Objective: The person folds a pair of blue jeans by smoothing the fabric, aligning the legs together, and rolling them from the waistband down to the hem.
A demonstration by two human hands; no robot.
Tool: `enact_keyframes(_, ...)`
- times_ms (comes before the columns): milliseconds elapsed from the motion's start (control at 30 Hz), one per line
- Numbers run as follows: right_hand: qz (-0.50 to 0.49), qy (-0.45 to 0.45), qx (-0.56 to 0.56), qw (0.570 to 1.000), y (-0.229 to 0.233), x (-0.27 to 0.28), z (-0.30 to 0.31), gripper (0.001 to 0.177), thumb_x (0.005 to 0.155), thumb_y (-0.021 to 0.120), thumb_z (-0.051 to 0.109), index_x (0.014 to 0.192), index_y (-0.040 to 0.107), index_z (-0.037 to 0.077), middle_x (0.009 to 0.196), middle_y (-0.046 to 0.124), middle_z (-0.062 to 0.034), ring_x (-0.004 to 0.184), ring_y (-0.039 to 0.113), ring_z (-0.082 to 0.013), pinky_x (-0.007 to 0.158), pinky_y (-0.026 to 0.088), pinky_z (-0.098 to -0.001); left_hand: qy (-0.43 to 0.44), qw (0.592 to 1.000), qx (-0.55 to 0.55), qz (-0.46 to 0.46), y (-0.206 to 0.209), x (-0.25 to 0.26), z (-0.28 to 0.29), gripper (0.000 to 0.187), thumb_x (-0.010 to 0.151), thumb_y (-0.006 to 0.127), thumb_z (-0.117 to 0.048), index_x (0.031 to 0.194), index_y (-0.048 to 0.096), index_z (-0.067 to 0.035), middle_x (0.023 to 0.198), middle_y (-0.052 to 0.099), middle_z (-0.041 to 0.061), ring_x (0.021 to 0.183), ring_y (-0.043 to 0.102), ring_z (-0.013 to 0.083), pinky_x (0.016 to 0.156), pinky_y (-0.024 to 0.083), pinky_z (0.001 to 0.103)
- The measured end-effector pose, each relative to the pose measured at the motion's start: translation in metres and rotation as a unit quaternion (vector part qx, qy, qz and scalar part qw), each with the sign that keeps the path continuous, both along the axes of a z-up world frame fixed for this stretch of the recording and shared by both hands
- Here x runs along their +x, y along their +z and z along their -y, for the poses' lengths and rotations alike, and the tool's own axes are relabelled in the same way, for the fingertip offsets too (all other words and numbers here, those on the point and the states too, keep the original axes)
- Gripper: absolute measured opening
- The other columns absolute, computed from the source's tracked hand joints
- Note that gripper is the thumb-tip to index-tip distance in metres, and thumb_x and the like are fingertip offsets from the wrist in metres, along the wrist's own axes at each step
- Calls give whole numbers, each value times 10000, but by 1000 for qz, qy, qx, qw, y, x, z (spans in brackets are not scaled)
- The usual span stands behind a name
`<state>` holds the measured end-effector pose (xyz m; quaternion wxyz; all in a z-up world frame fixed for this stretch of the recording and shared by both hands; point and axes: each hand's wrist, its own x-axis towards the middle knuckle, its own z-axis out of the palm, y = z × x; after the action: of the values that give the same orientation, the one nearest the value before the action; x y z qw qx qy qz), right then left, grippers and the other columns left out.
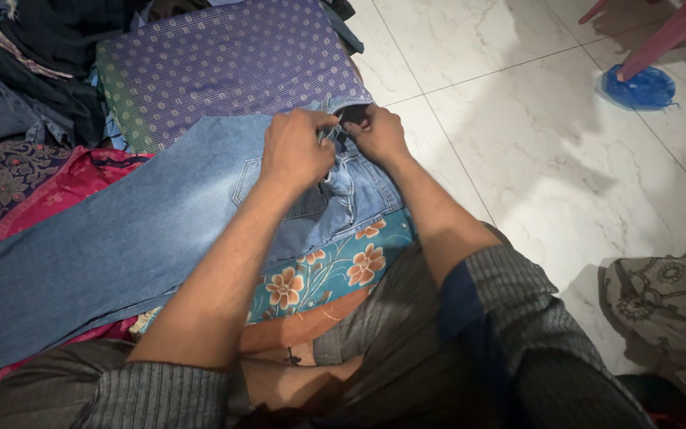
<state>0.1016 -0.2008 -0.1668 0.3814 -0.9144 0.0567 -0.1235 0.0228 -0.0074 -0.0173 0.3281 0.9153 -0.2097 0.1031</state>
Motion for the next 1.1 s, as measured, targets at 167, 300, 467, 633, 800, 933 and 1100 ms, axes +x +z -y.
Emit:
enact_keyframes(167,-31,-34,-9,999,8,-7,-11,326,766,844,314,877,702,43,845,755,-128,837,734,-332,758,566,-460,19,999,-3,-26,3,-2,11,351,753,712,-57,1089,794,-113,1053,759,183,986,718,386,948,544,444)
enact_keyframes(300,59,-45,-30,997,16,-12,-14,236,796,827,299,816,730,84,858,700,-152,844,683,-360,720,534,-496,41,999,21,-16,6,-4,14,349,757,728,-76,1094,800,-123,1019,752,205,965,710,403,929,537,467)
enact_keyframes(467,234,-103,-118,960,10,-9,-14,224,667,864,293,689,731,114,777,674,-157,828,657,-409,670,500,-552,31,999,31,4,3,-4,9,334,766,726,-89,1091,797,-118,1013,761,194,958,721,395,928,544,472)
enact_keyframes(633,-33,-31,93,995,-18,7,-8,237,878,784,278,875,698,57,829,742,-136,798,721,-287,756,541,-407,7,1000,6,26,-4,-9,7,315,766,733,-101,1075,797,-107,1013,770,175,933,720,400,896,537,485)
enact_keyframes(800,-35,45,334,941,-20,20,10,197,909,720,230,946,727,37,920,754,-61,840,704,-171,745,562,-324,13,999,-39,-7,-9,-17,12,316,846,709,-146,1154,775,-121,990,771,172,883,732,380,883,552,465)
enact_keyframes(933,-201,153,547,798,32,-5,29,326,974,689,354,1042,725,38,875,718,-72,693,579,-143,586,480,-273,-5,997,-62,46,-13,-20,17,330,845,718,-141,1168,764,-93,1030,767,180,920,741,369,894,562,451)
enact_keyframes(1100,-165,163,462,856,51,-15,14,266,858,691,108,1103,691,3,977,745,-101,801,738,-159,679,624,-274,2,993,-68,-94,-31,-21,25,524,901,669,-332,1367,636,-94,974,768,180,853,757,341,832,577,431)
